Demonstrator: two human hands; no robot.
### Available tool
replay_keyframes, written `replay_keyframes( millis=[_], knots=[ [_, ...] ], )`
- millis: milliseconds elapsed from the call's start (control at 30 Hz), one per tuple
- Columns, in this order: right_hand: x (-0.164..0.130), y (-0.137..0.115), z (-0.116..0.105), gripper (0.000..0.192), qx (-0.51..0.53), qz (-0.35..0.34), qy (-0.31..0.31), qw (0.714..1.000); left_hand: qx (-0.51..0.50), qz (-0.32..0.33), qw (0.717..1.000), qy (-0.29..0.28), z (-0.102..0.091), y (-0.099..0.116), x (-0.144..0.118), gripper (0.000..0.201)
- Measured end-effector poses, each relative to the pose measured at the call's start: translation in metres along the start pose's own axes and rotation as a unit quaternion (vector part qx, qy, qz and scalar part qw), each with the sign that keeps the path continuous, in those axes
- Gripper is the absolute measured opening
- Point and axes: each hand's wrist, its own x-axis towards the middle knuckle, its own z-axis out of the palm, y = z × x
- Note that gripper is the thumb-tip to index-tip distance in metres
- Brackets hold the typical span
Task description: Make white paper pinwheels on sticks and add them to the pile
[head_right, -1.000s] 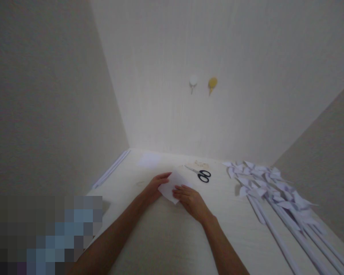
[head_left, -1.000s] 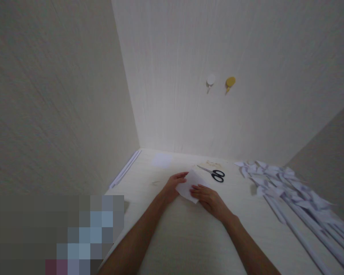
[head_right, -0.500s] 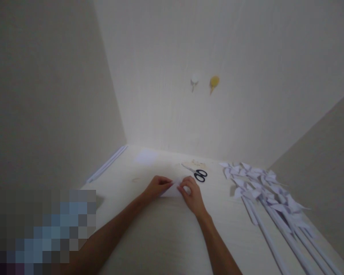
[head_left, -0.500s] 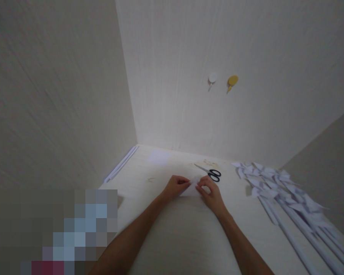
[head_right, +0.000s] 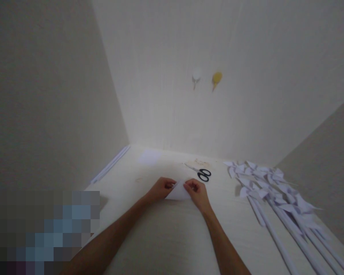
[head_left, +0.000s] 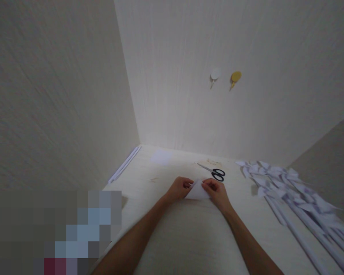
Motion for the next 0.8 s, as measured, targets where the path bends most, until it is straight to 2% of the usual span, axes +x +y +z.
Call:
replay_keyframes(
  millis=[200, 367, 567, 800],
  knots=[
    [0.000, -0.002, 0.001, 0.021, -0.027, -0.001, 0.010, 1.000, -0.005, 0.001, 1.000, -0.027, 0.002, 0.000, -0.001, 0.027],
    [-0.002, -0.004, 0.002, 0.019, -0.070, -0.021, 0.024, 0.997, -0.037, 0.027, 0.997, -0.057, 0.002, 0.002, -0.001, 0.027],
    [-0.006, -0.011, 0.004, 0.018, -0.176, -0.122, 0.022, 0.976, -0.030, -0.018, 0.999, 0.039, 0.004, -0.002, 0.005, 0.025],
    [-0.007, -0.011, 0.005, 0.017, -0.207, -0.135, 0.007, 0.969, 0.021, -0.012, 0.997, 0.070, 0.011, 0.003, 0.002, 0.020]
  ],
)
